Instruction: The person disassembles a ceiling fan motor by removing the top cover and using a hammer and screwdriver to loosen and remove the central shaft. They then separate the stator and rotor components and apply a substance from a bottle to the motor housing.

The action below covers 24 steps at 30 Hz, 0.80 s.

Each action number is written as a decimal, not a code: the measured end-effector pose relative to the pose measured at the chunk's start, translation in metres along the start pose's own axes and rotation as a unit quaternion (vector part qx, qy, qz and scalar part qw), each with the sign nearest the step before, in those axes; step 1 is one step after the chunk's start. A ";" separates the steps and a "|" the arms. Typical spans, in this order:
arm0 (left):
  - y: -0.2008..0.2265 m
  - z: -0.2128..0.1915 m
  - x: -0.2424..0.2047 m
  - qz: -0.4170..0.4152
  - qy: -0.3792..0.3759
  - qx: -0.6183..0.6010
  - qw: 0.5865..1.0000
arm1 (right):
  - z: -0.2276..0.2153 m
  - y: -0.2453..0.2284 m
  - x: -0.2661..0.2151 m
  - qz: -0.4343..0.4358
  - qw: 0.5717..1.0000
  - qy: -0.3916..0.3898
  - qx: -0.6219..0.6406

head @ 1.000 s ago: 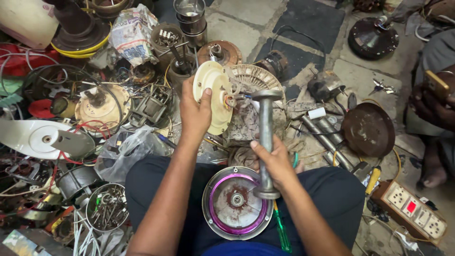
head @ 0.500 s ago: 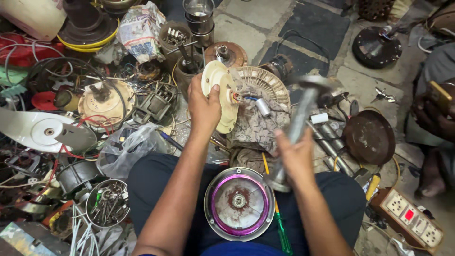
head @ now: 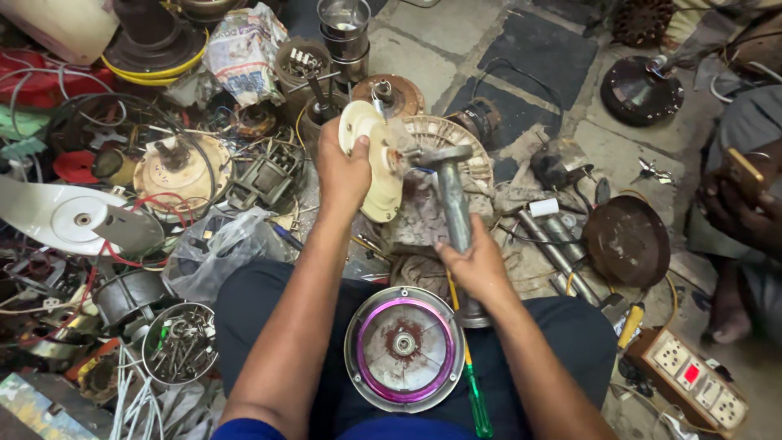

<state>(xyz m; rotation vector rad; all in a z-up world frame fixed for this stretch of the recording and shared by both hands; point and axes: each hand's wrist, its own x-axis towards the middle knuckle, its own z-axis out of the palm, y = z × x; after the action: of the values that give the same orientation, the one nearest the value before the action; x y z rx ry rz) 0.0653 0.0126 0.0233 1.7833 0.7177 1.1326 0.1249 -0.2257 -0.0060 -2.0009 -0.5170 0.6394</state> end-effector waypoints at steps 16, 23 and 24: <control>-0.032 0.007 -0.003 -0.079 0.019 -0.064 0.995 | -0.024 -0.001 0.014 -0.137 0.972 0.184 0.045; -0.028 0.005 -0.002 -0.080 0.012 -0.070 0.994 | -0.019 0.004 0.023 -0.103 0.983 0.100 -0.118; -0.028 0.000 -0.003 -0.087 0.013 -0.081 0.993 | -0.021 0.003 0.025 -0.057 0.980 0.065 -0.178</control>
<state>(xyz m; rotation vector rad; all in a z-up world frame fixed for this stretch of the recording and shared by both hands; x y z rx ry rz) 0.0635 0.0225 -0.0033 1.5430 0.7590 1.0675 0.1575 -0.2260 -0.0057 -2.3089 -0.6994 0.3610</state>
